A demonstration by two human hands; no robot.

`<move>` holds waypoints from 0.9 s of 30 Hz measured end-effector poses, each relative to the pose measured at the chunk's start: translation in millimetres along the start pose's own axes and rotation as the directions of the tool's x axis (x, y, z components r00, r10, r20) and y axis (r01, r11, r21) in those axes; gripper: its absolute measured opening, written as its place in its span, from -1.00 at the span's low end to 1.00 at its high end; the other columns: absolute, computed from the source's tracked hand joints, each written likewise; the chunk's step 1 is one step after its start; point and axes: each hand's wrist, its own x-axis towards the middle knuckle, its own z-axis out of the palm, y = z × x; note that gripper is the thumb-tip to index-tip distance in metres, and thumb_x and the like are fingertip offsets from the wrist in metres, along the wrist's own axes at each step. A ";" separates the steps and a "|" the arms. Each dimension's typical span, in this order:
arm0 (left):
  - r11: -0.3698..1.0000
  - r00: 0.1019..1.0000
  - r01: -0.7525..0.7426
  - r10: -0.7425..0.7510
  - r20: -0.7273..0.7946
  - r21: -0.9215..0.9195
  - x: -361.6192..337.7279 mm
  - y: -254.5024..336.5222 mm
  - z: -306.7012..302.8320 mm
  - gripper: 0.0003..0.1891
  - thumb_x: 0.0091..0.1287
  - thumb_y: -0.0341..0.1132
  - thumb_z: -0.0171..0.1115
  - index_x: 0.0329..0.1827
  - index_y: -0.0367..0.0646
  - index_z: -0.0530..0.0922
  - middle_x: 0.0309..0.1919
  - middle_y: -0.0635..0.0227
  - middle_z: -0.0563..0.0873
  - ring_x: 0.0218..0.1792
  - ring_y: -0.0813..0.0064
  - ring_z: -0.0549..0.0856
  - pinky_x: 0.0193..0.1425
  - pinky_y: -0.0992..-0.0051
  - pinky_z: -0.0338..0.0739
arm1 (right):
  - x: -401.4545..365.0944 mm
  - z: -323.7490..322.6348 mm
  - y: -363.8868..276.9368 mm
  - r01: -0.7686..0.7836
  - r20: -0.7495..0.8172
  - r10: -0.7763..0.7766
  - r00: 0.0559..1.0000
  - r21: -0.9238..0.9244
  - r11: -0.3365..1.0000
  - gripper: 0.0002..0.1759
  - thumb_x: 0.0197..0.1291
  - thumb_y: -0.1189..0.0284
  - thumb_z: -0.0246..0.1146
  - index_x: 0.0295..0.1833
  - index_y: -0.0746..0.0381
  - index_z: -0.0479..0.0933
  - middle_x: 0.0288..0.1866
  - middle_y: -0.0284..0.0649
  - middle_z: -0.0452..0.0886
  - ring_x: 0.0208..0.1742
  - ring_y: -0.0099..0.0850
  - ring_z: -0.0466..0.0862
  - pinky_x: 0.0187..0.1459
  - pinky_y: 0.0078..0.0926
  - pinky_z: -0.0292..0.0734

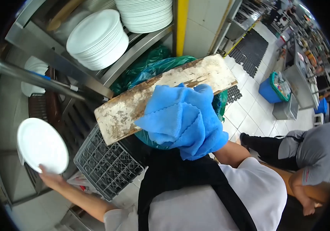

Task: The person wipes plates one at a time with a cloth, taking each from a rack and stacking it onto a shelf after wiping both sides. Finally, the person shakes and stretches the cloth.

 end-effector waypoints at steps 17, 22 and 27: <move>0.527 0.545 0.781 -0.310 0.779 -0.336 -272.0 -16.8 131.0 -0.34 0.39 0.00 -0.10 0.38 -0.37 0.17 0.26 -0.05 0.41 0.24 0.05 0.46 0.32 0.17 0.35 | 31.9 -21.1 14.8 0.212 0.262 -0.187 0.947 -0.071 0.975 -0.63 -0.12 0.43 0.31 -0.13 0.33 0.54 -0.16 -0.16 0.54 -0.07 -0.25 0.51 0.12 -0.36 0.38; 0.536 0.506 0.763 -0.147 0.850 -0.361 -282.8 -9.5 162.5 -0.30 0.38 -0.02 -0.07 0.42 -0.36 0.08 0.32 -0.03 0.33 0.30 0.08 0.38 0.37 0.17 0.28 | 20.9 -4.1 62.3 0.188 0.131 -0.137 0.982 -0.776 0.602 -0.48 0.03 0.45 0.24 0.16 0.27 0.33 0.03 -0.13 0.43 0.03 -0.28 0.44 0.17 -0.38 0.32; 0.506 0.473 0.775 -0.065 0.879 -0.379 -281.3 -0.8 183.8 -0.34 0.41 -0.04 -0.11 0.42 -0.35 0.09 0.32 0.00 0.33 0.31 0.12 0.38 0.39 0.20 0.24 | -4.7 36.9 49.3 -0.100 -0.037 0.098 0.994 -0.053 0.994 -0.54 0.19 0.37 0.19 0.19 0.25 0.33 0.13 -0.08 0.40 0.17 -0.25 0.40 0.21 -0.29 0.29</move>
